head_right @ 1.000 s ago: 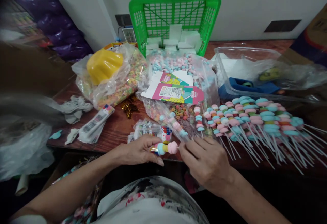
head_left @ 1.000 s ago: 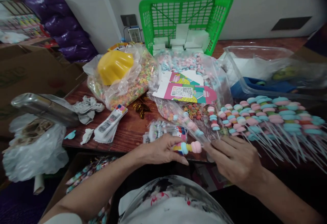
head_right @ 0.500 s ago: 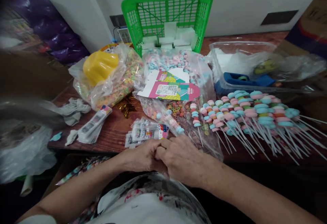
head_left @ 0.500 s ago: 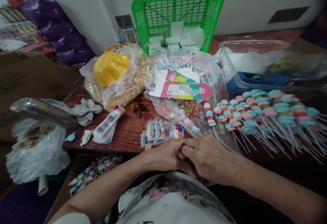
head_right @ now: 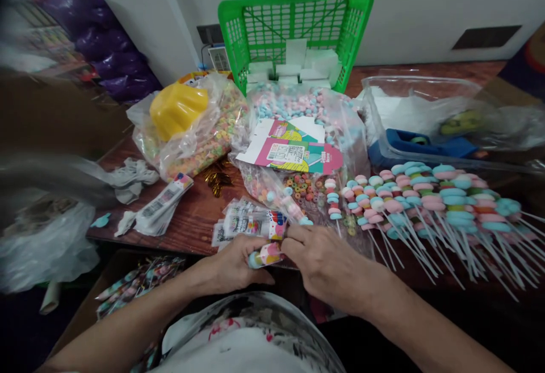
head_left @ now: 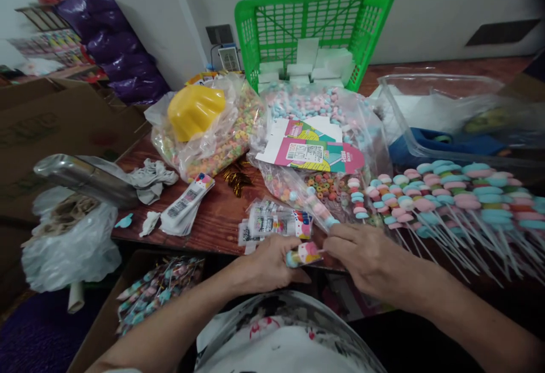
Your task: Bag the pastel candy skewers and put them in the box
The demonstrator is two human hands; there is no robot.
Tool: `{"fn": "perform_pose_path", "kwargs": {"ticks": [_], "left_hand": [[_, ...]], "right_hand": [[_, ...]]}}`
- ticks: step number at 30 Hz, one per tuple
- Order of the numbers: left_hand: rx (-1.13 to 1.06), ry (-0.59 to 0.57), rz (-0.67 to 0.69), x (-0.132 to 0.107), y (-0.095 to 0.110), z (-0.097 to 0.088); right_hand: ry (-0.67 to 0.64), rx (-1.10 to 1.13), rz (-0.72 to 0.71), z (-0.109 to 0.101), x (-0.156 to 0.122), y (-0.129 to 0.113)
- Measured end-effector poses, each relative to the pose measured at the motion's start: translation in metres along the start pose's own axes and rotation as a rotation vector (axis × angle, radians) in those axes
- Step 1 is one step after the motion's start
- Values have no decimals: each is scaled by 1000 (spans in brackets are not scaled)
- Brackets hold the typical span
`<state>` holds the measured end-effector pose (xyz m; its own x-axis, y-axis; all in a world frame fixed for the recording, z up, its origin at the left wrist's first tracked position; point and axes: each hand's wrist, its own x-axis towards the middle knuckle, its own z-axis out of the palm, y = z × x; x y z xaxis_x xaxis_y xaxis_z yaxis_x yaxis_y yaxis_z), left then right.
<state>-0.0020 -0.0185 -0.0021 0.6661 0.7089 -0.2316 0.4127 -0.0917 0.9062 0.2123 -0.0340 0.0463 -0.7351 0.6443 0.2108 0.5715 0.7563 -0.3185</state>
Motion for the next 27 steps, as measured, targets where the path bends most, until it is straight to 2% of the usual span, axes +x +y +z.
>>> {"fn": "perform_pose_path", "kwargs": {"ticks": [3, 6, 9, 11, 13, 17, 19, 23, 25, 27], "left_hand": [[-18, 17, 30, 4, 3, 8], [-260, 24, 52, 2, 7, 7], [-500, -9, -91, -5, 11, 0], [-583, 5, -207, -7, 13, -3], [-643, 67, -254, -7, 13, -1], [-754, 272, -231, -1, 6, 12], [-816, 387, -218, 1, 2, 15], [-802, 581, -98, 4, -2, 9], [-691, 640, 20, 5, 0, 8], [-595, 661, 86, 4, 2, 10]], "right_hand": [[-30, 77, -3, 15, 6, -3], [40, 169, 33, 16, 9, 2], [172, 265, 96, 5, 7, 11], [209, 308, 128, 0, 6, 13], [191, 309, 126, 2, 8, 10], [201, 260, 66, 18, 17, 1], [310, 352, 149, 26, 20, -1], [689, 700, 495, 42, 24, -7], [718, 751, 514, 53, 27, -14], [698, 715, 431, 65, 31, -20]]}}
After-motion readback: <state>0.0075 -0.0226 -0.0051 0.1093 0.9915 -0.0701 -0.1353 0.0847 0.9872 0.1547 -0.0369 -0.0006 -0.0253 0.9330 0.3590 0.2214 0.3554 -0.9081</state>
